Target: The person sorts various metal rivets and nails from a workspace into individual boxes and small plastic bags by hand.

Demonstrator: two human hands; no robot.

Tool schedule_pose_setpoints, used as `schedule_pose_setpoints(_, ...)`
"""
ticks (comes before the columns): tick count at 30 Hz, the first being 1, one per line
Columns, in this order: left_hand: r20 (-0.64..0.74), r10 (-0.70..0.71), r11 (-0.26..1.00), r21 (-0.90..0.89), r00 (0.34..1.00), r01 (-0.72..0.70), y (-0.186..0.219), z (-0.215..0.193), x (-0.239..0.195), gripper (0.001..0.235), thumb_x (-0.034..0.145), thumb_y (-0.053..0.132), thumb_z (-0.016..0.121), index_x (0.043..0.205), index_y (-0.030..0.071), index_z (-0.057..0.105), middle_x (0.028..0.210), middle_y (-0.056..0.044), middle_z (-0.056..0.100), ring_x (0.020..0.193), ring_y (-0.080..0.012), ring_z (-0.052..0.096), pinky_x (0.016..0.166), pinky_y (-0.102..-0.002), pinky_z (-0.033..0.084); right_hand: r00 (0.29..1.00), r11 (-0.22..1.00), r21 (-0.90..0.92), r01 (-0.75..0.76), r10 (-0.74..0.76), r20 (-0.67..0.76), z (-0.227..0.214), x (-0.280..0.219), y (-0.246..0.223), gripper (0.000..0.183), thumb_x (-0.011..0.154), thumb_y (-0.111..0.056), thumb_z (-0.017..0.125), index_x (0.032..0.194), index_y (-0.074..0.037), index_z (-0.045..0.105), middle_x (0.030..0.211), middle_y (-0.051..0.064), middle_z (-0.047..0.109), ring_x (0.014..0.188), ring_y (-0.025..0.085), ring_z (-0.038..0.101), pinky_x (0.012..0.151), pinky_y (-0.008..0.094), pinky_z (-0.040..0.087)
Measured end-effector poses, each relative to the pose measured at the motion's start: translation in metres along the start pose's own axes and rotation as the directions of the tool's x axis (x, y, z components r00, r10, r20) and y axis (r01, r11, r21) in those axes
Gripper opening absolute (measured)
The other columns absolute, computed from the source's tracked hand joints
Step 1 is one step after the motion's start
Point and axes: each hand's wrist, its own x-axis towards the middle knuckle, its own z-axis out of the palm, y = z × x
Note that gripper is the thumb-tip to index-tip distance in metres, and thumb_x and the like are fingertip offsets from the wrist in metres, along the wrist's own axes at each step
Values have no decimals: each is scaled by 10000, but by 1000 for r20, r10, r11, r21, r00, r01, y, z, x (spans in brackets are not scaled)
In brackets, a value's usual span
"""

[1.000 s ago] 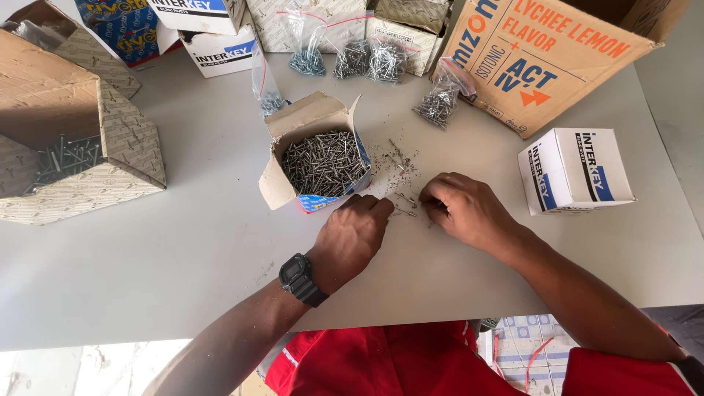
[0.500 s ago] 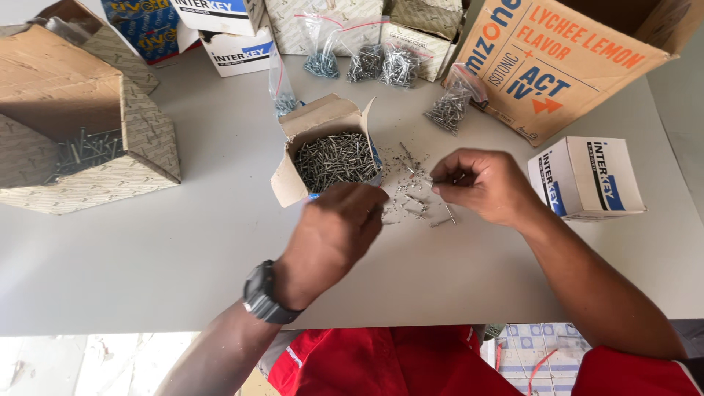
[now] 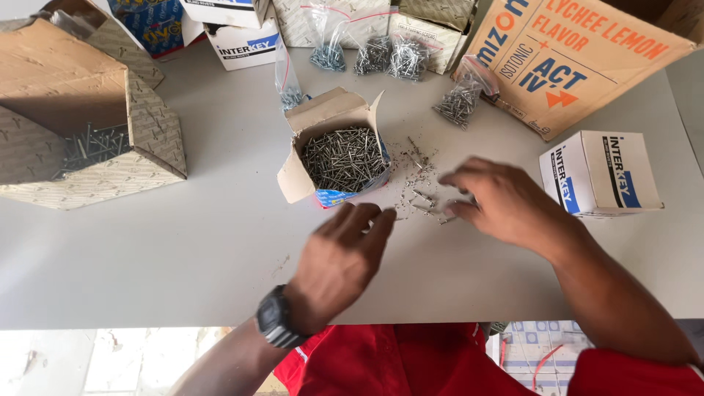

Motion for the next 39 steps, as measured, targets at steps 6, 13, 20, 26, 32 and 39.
schedule_pose_setpoints(6, 373, -55, 995, 103, 926, 18, 7, 33, -6, 130, 880, -10, 601, 772, 62, 611, 795, -100, 553, 654, -291, 652, 467, -355, 519, 991, 987, -87, -133, 132, -9, 61, -51, 42, 174, 893, -213, 747, 1057, -155, 759, 1030, 59, 683, 999, 288, 699, 819, 426, 600)
schedule_pose_setpoints(13, 224, 209, 978, -42, 952, -205, 21, 65, 7, 106, 932, 54, 563, 919, 32, 666, 1121, -209, 603, 1048, -392, 647, 715, -424, 541, 996, 974, -210, -89, 85, -29, 72, -64, 47, 126, 962, -174, 675, 1030, -72, 701, 942, 72, 644, 923, 274, 685, 731, 397, 604)
schedule_pose_setpoints(20, 207, 256, 967, -38, 944, -254, 14, 97, 12, 154, 941, 31, 492, 830, 35, 598, 782, -133, 565, 787, -334, 625, 794, -416, 489, 993, 971, -225, -84, 63, -98, 64, -83, 40, 24, 932, -89, 633, 927, -77, 614, 833, 51, 585, 811, 297, 663, 585, 389, 569)
schedule_pose_setpoints(26, 259, 174, 984, -19, 950, -175, 18, 84, 15, 96, 922, 40, 497, 881, 60, 581, 715, -101, 576, 695, -319, 635, 714, -419, 485, 993, 948, -313, -60, 24, -117, 72, -90, 30, 40, 949, -105, 617, 933, -100, 580, 815, 44, 572, 769, 245, 659, 550, 345, 559)
schedule_pose_setpoints(32, 277, 212, 975, 3, 937, -222, 21, 70, 9, 110, 920, -2, 521, 858, 41, 601, 716, -100, 552, 681, -343, 621, 696, -440, 488, 985, 974, -211, -83, 49, -163, 61, -76, 28, 193, 881, -34, 675, 1060, -76, 615, 782, 108, 645, 741, 288, 711, 599, 368, 605)
schedule_pose_setpoints(39, 373, 113, 993, -8, 921, -119, 22, 53, -3, 165, 931, 14, 533, 782, 74, 569, 692, -80, 517, 619, -284, 599, 659, -392, 473, 917, 983, 147, 114, -47, -397, 13, -11, -12, 203, 864, -65, 773, 1045, -49, 682, 842, 99, 731, 771, 241, 747, 686, 328, 616)
